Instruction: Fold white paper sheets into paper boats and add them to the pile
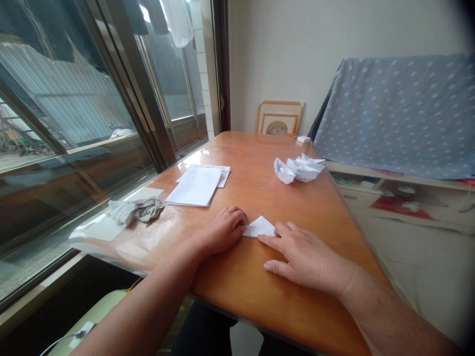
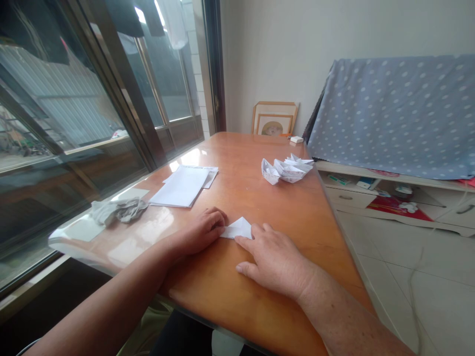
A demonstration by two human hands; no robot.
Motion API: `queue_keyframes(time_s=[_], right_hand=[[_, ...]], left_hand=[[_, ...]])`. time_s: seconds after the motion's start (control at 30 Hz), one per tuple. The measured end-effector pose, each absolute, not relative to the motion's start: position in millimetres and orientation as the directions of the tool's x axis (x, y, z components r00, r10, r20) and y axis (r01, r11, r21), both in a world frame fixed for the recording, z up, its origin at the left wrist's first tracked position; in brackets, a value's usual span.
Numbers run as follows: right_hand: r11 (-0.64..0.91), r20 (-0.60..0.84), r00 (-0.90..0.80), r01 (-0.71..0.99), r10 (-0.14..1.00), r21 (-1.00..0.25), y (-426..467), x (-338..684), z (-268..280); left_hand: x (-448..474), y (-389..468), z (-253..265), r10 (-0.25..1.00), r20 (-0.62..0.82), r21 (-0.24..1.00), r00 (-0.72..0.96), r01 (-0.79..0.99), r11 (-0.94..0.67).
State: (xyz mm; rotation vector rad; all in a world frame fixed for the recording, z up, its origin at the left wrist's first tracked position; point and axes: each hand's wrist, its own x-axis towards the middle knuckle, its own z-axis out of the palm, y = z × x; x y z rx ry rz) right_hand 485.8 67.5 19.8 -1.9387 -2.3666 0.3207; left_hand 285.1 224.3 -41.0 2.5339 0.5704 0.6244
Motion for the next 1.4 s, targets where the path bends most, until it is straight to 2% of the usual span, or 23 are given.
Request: queue_keyframes(time_s=[0.7,1.1,1.4], right_hand=[[0.194,-0.025,-0.199,0.971,0.98,-0.139,75.5,472.8,11.6],[0.238,0.002,-0.242,0.951,0.97,-0.198,87.9,460.4,3.1],[0.254,0.059,-0.248,0.953,0.967,-0.166,91.7,452.2,-4.3]], left_hand=[[283.7,233.8,-39.9,0.465,0.282,0.516,0.839,0.276,-0.811],[282.9,236.2,-42.8,0.462,0.308,0.581,0.832,0.22,-0.783],[279.8,238.4,-44.3,0.467,0.3,0.614,0.832,0.206,-0.762]])
